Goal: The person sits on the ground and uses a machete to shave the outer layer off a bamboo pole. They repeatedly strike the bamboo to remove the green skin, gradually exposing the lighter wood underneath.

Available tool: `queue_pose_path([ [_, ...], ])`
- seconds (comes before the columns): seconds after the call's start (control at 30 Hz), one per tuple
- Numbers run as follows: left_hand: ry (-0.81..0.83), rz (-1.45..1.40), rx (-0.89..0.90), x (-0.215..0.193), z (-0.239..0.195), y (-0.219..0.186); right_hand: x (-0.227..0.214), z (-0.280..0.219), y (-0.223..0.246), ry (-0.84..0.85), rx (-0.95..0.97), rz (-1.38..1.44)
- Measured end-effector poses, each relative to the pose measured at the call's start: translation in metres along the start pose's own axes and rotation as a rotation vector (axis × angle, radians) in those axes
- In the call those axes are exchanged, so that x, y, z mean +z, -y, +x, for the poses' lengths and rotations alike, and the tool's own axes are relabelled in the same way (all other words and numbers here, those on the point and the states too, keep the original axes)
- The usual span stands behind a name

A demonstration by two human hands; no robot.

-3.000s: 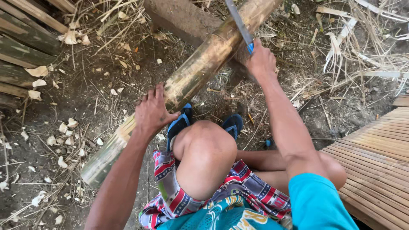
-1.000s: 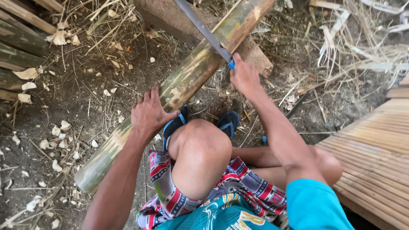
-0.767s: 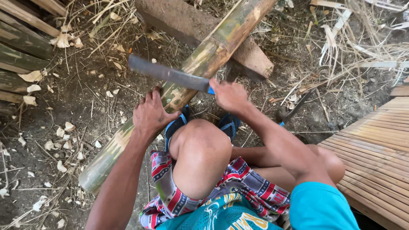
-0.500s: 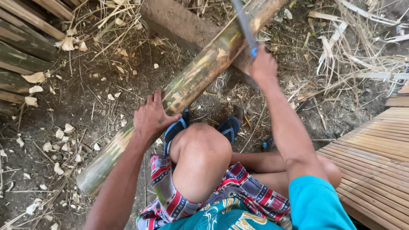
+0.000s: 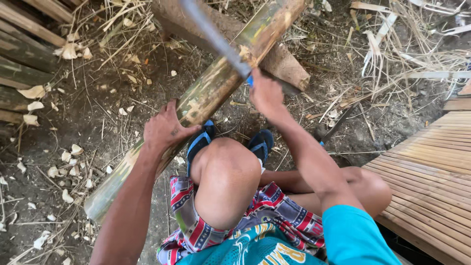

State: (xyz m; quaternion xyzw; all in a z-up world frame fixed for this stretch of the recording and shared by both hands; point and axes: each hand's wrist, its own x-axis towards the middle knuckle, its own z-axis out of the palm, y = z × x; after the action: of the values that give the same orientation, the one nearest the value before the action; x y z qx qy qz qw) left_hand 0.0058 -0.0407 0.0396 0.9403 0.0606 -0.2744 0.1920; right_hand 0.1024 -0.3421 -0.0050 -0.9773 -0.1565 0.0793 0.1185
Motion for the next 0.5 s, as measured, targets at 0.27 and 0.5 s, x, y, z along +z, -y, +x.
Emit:
queue_pose_path([
  [0.27,-0.048,-0.007,0.005,0.010,-0.004,0.003,-0.017,0.025,-0.054,-0.225,0.146,0.001],
  [0.5,0.079,-0.017,-0.049,0.004,0.001,0.003,-0.008,0.001,-0.017,0.148,0.247,0.048],
])
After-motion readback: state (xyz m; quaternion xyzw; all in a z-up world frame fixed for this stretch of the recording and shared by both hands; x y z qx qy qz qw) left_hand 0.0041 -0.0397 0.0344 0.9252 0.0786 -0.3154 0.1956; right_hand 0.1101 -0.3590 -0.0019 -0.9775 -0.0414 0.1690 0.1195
